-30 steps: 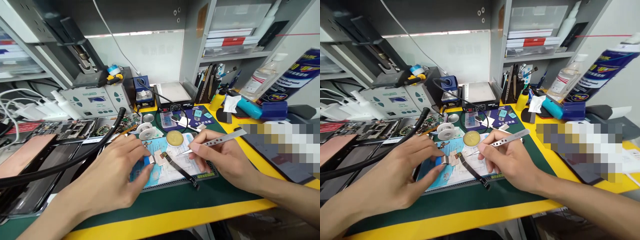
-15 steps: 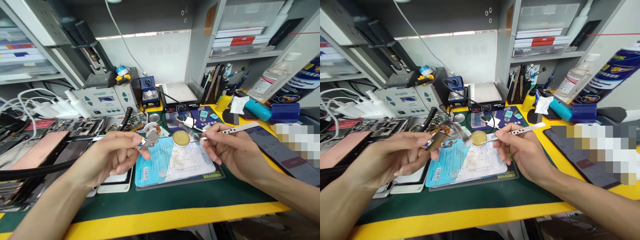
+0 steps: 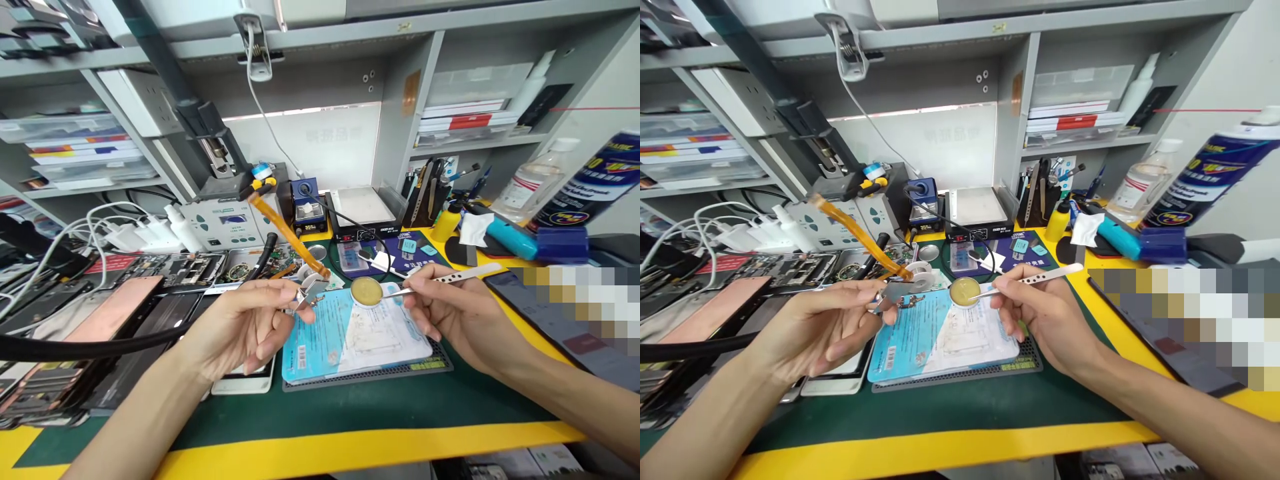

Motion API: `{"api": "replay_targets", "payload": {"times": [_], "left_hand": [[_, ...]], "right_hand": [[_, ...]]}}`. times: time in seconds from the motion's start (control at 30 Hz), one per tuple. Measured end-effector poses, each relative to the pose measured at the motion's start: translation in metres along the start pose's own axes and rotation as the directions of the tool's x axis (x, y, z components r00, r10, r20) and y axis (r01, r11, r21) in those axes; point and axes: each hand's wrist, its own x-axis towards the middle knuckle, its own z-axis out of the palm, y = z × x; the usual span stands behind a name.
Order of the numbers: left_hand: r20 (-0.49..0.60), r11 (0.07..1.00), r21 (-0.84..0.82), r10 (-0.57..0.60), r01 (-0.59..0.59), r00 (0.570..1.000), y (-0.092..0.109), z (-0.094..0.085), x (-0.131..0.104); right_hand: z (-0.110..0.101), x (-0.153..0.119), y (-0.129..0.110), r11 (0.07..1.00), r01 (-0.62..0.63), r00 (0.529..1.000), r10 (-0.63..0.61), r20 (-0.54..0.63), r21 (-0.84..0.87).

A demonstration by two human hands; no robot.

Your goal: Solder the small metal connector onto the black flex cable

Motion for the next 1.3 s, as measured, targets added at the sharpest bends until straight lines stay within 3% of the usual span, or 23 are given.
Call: {"api": "replay_targets", "payload": {"times": [0.1,0.2,0.3,0.37,0.47,0.6,0.83,1.1,1.3], "left_hand": [[-0.007,0.998,0.061,-0.003,0.003,1.000,-0.002,0.001,-0.001],[-0.068,0.966,0.229,0.136,-0.117,0.988,-0.007,0.003,-0.004],[-0.099,0.852,0.464,0.323,-0.244,0.941,-0.017,0.006,-0.008],[-0.071,0.773,0.573,0.377,-0.271,0.924,-0.025,0.007,-0.010],[-0.012,0.665,0.676,0.440,-0.318,0.898,-0.034,0.012,-0.009],[0.055,0.537,0.736,0.558,-0.411,0.828,-0.041,0.025,-0.006],[0.014,0.540,0.730,0.601,-0.419,0.799,-0.047,0.036,-0.002],[-0.027,0.635,0.693,0.495,-0.340,0.868,-0.044,0.038,-0.004],[-0.048,0.637,0.689,0.516,-0.345,0.855,-0.042,0.038,-0.001]], "right_hand": [[0.002,0.000,-0.002,1.000,0.007,1.000,-0.007,-0.006,-0.027],[0.005,-0.001,-0.003,0.998,0.005,1.000,-0.003,0.021,-0.070],[0.006,-0.003,-0.001,0.993,0.019,0.992,-0.004,0.129,-0.116],[0.004,-0.004,0.001,0.986,0.059,0.979,-0.026,0.201,-0.158],[0.002,-0.005,0.002,0.978,0.059,0.964,-0.004,0.264,-0.200],[0.006,-0.007,-0.005,0.969,-0.037,0.945,0.114,0.306,-0.244],[0.014,-0.012,-0.015,0.913,-0.081,0.933,0.211,0.291,-0.401],[0.015,-0.012,-0.012,0.899,-0.037,0.946,0.172,0.275,-0.437],[0.016,-0.013,-0.012,0.895,-0.044,0.951,0.173,0.255,-0.445]]}}
